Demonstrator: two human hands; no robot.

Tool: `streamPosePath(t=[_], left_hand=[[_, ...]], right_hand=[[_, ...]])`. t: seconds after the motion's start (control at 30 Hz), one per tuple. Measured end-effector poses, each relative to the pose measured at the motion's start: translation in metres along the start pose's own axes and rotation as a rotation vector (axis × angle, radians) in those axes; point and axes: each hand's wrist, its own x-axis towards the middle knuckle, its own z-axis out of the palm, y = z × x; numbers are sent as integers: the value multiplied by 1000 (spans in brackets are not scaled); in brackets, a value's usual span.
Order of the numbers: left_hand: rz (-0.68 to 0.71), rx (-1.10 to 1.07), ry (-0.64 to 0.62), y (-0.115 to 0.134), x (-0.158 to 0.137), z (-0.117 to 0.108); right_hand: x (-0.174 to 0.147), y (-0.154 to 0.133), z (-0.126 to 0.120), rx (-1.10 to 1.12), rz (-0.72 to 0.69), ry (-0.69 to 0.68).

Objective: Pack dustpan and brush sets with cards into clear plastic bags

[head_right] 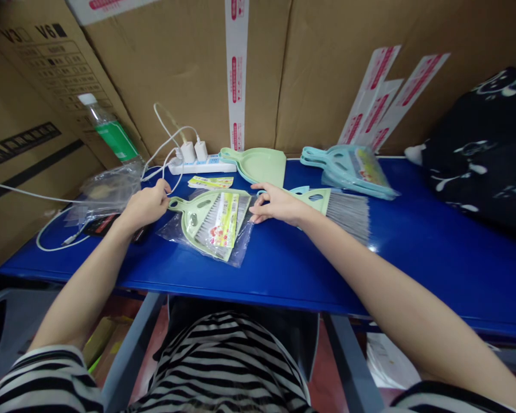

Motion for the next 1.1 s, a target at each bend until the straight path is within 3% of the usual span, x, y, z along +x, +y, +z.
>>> streamPosePath(t=[0.3,0.63,0.7,0.8,0.93,1.1], left_hand=[[-66,-5,49,-1,1,-1],[-101,-33,53,6,-1,-2],[-93,-26,60,7,-1,-2],[-82,-31,63,8,-2,-2],[-84,10,45,9,-2,-1],[-76,46,37,8,-2,-1]], right_hand=[[-2,0,-8,-178,-38,-129],[-14,-8,-7,-417,27,-211],[-15,-10,-7,-550,-38,-158],[-16,-14,-8,-776,-243,-66],[-17,-18,-4,-894,-471,-242],[-21,-19,0,-913,-513,-359]])
